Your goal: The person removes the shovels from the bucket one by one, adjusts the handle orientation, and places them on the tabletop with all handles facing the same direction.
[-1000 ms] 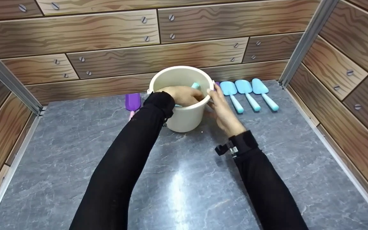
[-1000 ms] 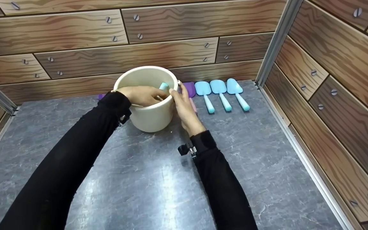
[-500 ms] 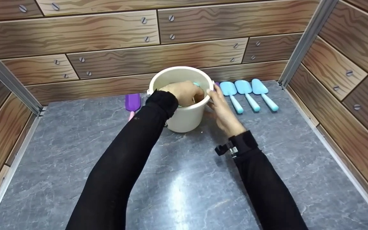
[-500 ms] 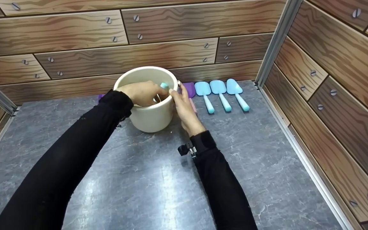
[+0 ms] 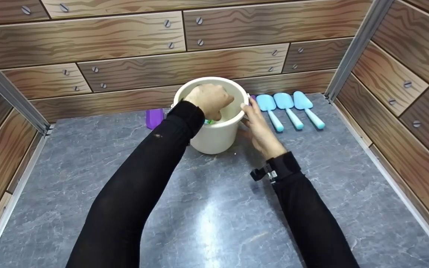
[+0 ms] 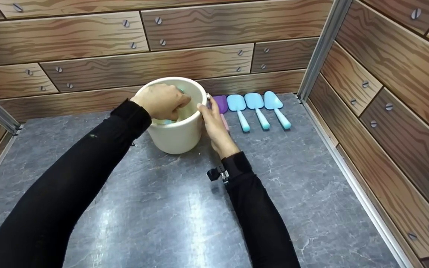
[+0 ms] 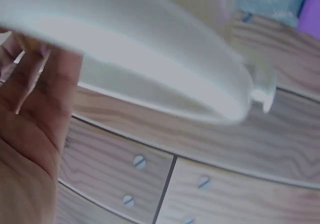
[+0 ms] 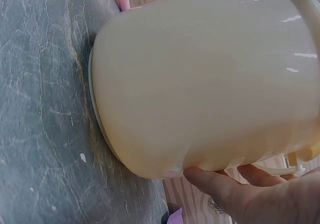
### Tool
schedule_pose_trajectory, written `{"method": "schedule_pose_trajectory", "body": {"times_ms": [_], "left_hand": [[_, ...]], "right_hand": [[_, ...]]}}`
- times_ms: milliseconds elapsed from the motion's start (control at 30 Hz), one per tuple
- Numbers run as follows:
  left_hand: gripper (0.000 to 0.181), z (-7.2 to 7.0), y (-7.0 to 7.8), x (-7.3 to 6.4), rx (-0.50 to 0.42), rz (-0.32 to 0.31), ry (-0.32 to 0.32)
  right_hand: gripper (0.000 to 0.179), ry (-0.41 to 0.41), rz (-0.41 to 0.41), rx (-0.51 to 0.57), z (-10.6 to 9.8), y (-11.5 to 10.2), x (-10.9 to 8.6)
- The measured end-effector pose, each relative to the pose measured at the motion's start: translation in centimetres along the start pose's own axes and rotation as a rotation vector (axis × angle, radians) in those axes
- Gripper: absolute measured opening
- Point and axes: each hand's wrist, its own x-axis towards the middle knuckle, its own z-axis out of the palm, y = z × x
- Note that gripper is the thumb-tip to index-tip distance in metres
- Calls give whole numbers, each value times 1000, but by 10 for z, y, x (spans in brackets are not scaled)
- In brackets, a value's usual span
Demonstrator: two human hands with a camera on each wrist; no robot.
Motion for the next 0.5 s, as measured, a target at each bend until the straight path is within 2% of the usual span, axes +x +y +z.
{"method": "schedule_pose_trajectory", "body": {"times_ms": [100, 267, 500], "left_hand": [[38, -1, 1, -1, 82, -49, -12], [25, 1, 3, -6, 156, -141, -32], [29, 4, 1, -15, 202, -192, -85]], "right_hand": [[93, 1, 0, 6, 0, 0, 0], [93, 3, 0, -1, 0, 0, 0], [94, 1, 1, 1, 2, -1, 1]]}}
